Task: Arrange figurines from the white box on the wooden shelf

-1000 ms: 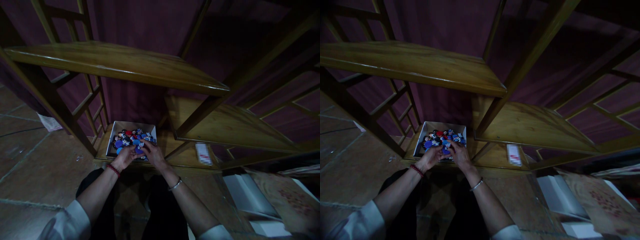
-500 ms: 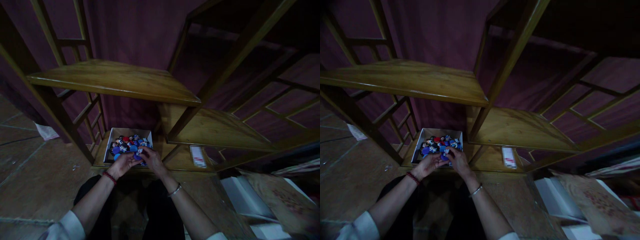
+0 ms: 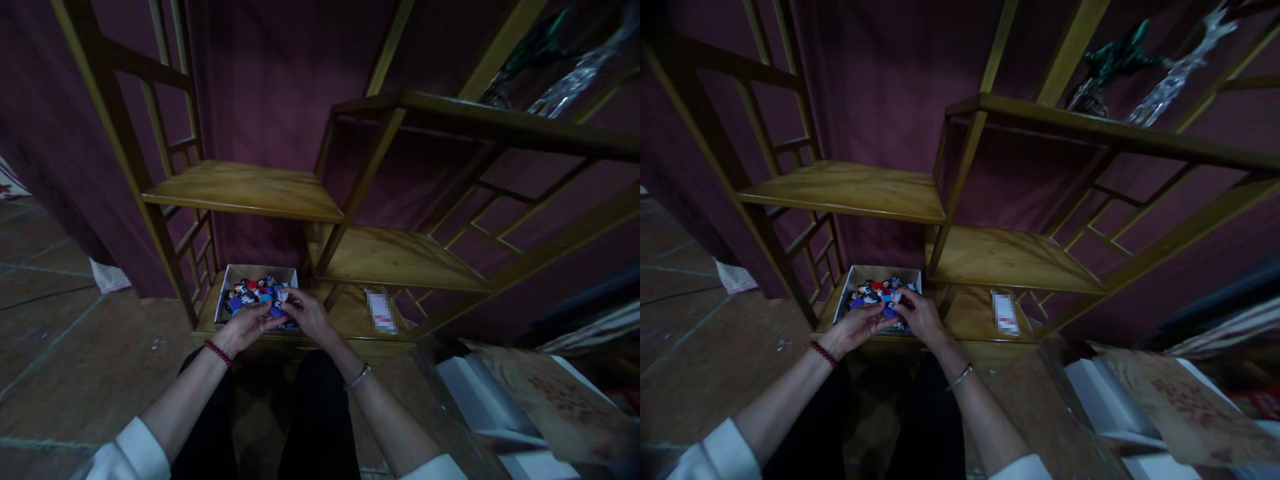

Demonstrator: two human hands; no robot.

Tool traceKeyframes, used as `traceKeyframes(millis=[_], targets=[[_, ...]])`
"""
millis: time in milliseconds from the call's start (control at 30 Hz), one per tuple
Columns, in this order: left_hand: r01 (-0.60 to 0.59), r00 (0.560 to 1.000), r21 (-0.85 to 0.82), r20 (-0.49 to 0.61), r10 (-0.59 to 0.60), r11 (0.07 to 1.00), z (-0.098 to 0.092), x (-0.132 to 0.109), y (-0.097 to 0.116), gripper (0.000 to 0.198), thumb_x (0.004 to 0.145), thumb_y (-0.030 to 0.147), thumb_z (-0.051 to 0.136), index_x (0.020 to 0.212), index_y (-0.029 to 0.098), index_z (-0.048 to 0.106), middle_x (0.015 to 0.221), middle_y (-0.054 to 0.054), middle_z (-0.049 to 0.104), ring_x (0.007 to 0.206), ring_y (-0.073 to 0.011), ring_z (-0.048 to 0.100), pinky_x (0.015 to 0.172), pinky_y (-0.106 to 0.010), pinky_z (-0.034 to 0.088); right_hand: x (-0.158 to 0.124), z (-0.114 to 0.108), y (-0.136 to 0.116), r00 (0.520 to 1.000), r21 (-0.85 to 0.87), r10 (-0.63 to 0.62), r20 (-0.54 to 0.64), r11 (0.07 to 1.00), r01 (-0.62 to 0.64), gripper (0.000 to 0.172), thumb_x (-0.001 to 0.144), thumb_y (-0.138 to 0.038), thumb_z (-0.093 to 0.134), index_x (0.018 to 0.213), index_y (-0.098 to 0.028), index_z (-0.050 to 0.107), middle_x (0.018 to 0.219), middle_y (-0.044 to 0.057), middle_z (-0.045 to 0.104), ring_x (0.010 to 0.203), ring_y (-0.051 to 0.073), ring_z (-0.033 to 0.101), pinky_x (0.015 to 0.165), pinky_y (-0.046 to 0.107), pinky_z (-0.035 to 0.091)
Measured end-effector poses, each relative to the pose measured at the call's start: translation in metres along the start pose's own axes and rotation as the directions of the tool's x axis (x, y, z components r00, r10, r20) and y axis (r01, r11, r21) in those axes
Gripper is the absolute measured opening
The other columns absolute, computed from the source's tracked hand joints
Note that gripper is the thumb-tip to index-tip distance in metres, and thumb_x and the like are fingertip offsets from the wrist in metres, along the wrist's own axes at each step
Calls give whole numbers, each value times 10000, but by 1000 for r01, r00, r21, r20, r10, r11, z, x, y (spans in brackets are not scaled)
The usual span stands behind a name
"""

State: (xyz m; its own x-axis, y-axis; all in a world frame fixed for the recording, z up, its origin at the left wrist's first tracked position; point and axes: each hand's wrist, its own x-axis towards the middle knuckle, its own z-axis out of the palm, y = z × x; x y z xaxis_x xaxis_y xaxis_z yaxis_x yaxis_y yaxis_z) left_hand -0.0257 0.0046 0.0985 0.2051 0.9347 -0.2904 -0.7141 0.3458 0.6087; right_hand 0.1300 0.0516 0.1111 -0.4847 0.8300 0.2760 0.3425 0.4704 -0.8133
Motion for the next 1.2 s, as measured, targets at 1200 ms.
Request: traceKeyframes(millis=[1200], targets=[[-6, 994, 28, 108, 2, 1000, 38, -44, 9, 103, 759, 50, 493, 739, 28, 591, 813, -146, 644, 868, -217, 604, 927, -421, 391, -23, -20, -50, 998, 96, -21, -67, 995, 27, 258, 697, -281, 557, 941, -212, 601, 820, 0, 651, 759, 144, 604, 749, 292, 475]])
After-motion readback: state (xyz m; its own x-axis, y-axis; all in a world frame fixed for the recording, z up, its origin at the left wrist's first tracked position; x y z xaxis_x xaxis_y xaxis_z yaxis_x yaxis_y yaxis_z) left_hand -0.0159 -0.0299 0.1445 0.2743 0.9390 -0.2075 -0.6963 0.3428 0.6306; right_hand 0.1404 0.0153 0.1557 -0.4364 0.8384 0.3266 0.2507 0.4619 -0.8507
